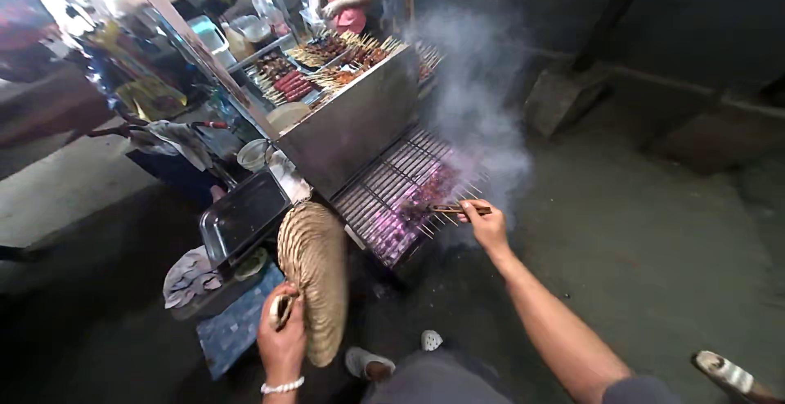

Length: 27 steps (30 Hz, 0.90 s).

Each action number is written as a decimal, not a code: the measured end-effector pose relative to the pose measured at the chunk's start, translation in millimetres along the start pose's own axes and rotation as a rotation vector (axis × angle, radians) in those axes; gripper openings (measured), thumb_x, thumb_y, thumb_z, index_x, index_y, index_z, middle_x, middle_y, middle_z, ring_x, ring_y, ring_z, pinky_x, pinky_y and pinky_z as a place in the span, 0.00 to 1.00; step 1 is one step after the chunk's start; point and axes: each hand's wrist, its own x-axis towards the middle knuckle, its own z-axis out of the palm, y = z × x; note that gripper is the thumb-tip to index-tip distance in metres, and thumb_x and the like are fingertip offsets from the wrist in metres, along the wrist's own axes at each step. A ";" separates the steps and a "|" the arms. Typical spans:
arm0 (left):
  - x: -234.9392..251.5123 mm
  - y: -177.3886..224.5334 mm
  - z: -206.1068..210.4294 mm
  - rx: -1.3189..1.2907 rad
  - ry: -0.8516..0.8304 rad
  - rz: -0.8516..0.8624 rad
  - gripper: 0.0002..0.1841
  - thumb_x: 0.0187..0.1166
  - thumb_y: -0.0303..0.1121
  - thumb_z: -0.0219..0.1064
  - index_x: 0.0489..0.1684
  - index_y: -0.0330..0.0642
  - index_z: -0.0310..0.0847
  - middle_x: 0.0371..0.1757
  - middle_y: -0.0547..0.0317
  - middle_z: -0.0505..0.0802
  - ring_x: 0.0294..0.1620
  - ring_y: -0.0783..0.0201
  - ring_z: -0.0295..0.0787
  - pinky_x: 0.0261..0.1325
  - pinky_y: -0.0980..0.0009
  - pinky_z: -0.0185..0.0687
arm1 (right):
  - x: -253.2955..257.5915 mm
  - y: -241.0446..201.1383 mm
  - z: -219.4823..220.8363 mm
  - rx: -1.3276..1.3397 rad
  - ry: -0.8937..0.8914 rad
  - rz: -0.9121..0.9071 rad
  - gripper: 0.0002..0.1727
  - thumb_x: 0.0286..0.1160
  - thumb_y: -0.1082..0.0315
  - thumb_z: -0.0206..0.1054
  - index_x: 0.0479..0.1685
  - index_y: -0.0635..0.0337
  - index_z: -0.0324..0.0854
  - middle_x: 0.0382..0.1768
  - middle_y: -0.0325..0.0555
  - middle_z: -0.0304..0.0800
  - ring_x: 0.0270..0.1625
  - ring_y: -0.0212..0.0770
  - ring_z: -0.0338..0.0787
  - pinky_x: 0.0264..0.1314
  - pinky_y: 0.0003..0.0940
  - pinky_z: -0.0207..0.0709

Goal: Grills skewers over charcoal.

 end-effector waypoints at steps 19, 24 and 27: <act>68.5 20.8 92.9 0.057 -0.238 0.057 0.14 0.68 0.19 0.71 0.51 0.31 0.86 0.56 0.48 0.92 0.60 0.63 0.89 0.66 0.66 0.84 | 55.1 4.3 -44.3 -0.053 0.370 0.030 0.11 0.83 0.70 0.66 0.48 0.72 0.88 0.39 0.50 0.94 0.33 0.31 0.94 0.42 0.28 0.92; 82.7 21.6 118.4 -0.321 -0.376 -0.091 0.14 0.61 0.17 0.73 0.46 0.35 0.84 0.51 0.57 0.93 0.55 0.66 0.90 0.61 0.69 0.88 | 87.7 23.3 -49.7 -0.178 0.370 0.101 0.13 0.84 0.67 0.66 0.51 0.70 0.89 0.43 0.53 0.93 0.37 0.37 0.95 0.47 0.34 0.92; 94.5 25.0 124.3 0.040 -0.306 -0.015 0.14 0.69 0.19 0.72 0.52 0.32 0.86 0.55 0.50 0.92 0.60 0.63 0.89 0.67 0.64 0.83 | 106.1 13.8 -52.3 -0.140 0.418 0.101 0.13 0.84 0.67 0.66 0.51 0.70 0.88 0.38 0.51 0.94 0.34 0.34 0.95 0.44 0.33 0.92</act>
